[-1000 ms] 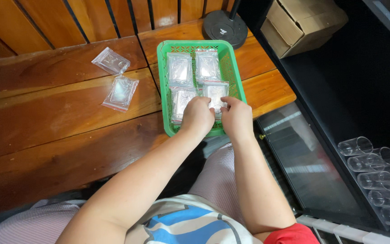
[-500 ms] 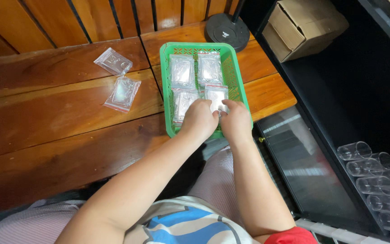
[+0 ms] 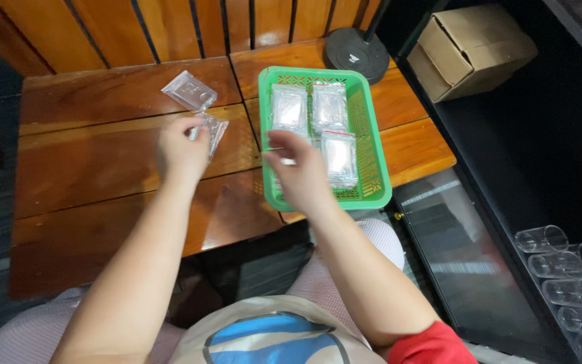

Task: The person sits on a wooden bench and repeatedly picks up small, clear plastic bags containing white items from a pile on the bench. They place each bag into a green plastic basket, arranging them neatly. The person then lifts the basket and moves it towards a nearby shelf.

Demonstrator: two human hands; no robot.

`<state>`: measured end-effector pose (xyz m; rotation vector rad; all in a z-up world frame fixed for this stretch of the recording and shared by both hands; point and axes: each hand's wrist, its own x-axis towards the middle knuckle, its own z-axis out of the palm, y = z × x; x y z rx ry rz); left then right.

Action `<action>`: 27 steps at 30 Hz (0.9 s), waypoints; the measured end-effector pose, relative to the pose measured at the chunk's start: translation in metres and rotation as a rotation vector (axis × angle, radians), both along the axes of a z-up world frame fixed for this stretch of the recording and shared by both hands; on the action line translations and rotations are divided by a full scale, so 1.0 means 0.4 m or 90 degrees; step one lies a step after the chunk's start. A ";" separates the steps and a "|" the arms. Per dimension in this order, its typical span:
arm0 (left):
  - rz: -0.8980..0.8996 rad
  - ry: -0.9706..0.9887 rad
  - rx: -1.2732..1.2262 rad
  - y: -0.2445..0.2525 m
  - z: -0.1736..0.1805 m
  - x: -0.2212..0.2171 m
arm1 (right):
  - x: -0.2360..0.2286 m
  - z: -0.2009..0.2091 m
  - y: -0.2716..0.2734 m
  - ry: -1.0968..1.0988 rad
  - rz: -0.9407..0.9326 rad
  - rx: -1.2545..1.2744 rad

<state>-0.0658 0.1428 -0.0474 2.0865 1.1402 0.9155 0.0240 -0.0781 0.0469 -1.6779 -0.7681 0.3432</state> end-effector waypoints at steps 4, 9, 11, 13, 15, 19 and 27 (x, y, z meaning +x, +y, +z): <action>0.049 0.057 -0.055 0.113 -0.080 -0.023 | -0.035 -0.082 0.175 0.140 0.103 0.041; 0.077 0.174 -0.118 0.185 -0.164 -0.019 | -0.065 -0.131 0.361 0.455 -0.040 -0.013; 0.071 0.174 -0.120 0.164 -0.134 -0.029 | -0.052 -0.220 0.424 0.446 -0.078 -0.030; 0.065 0.175 -0.122 0.157 -0.123 -0.030 | -0.036 -0.279 0.457 0.437 -0.116 -0.046; 0.040 0.196 -0.142 0.164 -0.132 -0.021 | -0.014 -0.308 0.459 0.260 -0.127 -0.254; 0.011 0.234 -0.149 0.141 -0.082 -0.016 | -0.046 -0.263 0.458 0.232 -0.147 -0.274; 0.007 0.282 -0.258 0.111 -0.024 -0.008 | -0.071 -0.241 0.458 0.197 -0.168 -0.296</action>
